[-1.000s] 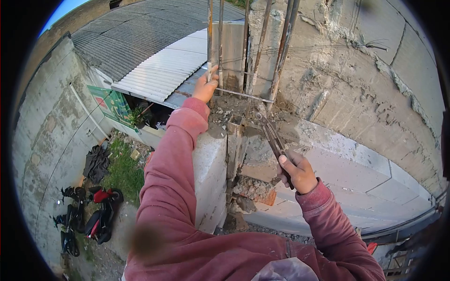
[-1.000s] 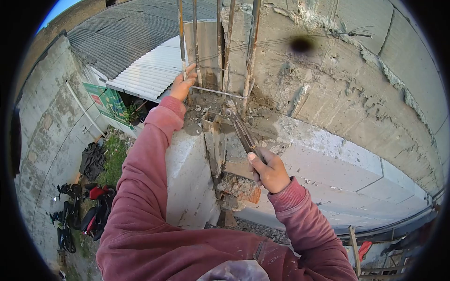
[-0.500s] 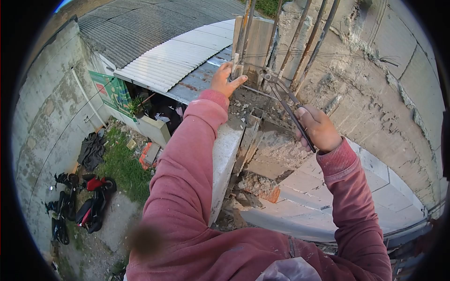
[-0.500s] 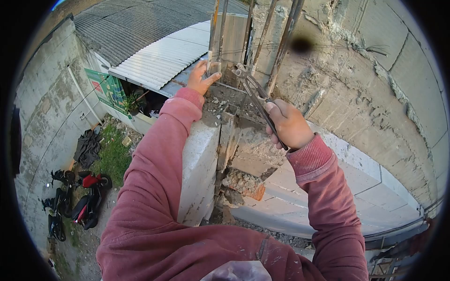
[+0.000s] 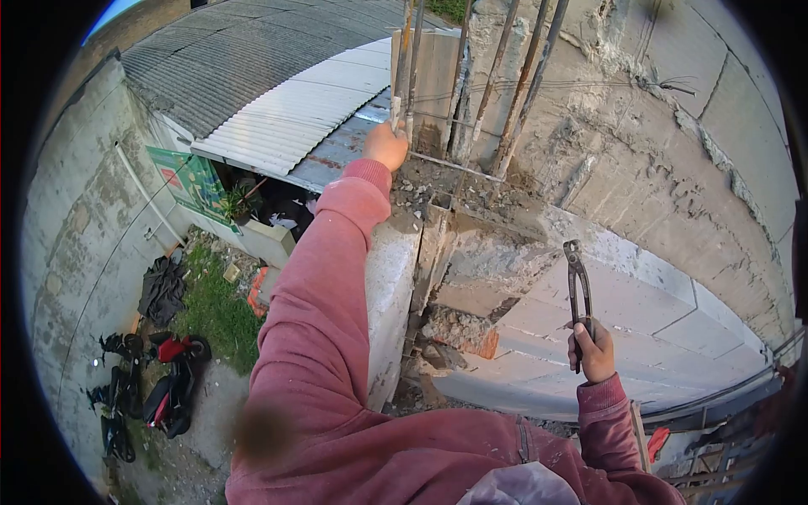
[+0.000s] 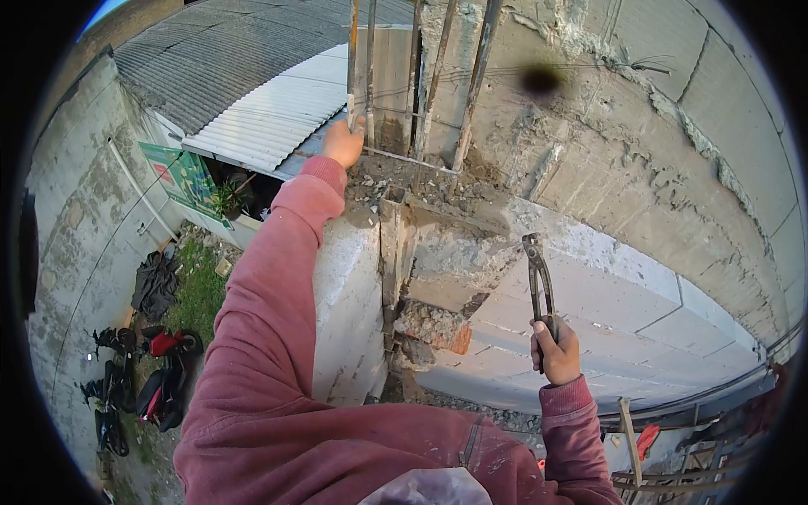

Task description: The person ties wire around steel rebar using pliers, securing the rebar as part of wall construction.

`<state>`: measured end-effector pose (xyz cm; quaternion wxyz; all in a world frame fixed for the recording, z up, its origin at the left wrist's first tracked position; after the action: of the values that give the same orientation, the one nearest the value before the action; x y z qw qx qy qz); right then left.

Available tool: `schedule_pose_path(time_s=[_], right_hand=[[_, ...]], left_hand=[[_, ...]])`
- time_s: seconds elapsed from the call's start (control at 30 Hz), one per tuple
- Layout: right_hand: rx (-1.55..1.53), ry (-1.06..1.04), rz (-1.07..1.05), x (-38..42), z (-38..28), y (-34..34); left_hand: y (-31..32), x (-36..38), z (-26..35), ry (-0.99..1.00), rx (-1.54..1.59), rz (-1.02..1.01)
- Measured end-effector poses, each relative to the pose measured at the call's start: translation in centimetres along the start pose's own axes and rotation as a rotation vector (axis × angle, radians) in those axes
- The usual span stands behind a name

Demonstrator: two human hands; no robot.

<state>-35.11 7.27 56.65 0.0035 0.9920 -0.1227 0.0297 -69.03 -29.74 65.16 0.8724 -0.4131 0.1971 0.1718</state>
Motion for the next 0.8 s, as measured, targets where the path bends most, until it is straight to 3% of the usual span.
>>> schedule_pose_path(time_s=[0.03,0.23,0.33,0.43,0.5,0.57,0.63,0.73,0.8], right_hand=[[-0.009,0.031,0.006,1.0,0.8,-0.4],[-0.011,0.154,0.103,6.3,4.4,-5.8],[0.02,0.176,0.173,9.2,6.7,-8.4],[0.033,0.166,0.205,10.5,9.3,-10.6],[0.122,0.157,0.221,11.4,9.1,-11.7],[0.236,0.103,0.215,11.5,8.4,-12.4],[0.318,0.08,0.202,11.6,7.8,-12.6],[0.341,0.109,0.191,11.9,8.2,-13.1],[0.277,0.171,0.196,12.4,11.9,-14.5]], left_hand=[[-0.2,0.0,0.2,0.065,-0.097,0.049],[-1.8,0.0,1.4,0.011,-0.386,-0.152],[-8.8,2.7,8.5,0.206,-0.41,0.511],[-12.9,4.5,15.5,0.663,-0.179,0.805],[-12.4,0.6,19.4,0.63,0.048,0.583],[-10.0,-8.3,19.2,0.44,0.081,0.694],[-9.6,-12.9,20.4,0.209,0.366,0.401],[-9.1,-15.7,20.8,0.286,0.162,0.393],[-9.1,-15.6,19.4,0.282,0.249,0.509]])
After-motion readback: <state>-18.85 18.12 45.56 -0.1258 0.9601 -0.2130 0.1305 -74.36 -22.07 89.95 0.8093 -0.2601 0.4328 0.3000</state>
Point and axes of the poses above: each hand's wrist, its own x-axis away from the middle knuckle, its own y-axis out of the palm, z = x × y, the point moved 7 cm from there along -x, towards the middle knuckle, and after that the axes turned 15 degrees about -x, right-handed, at the moved point
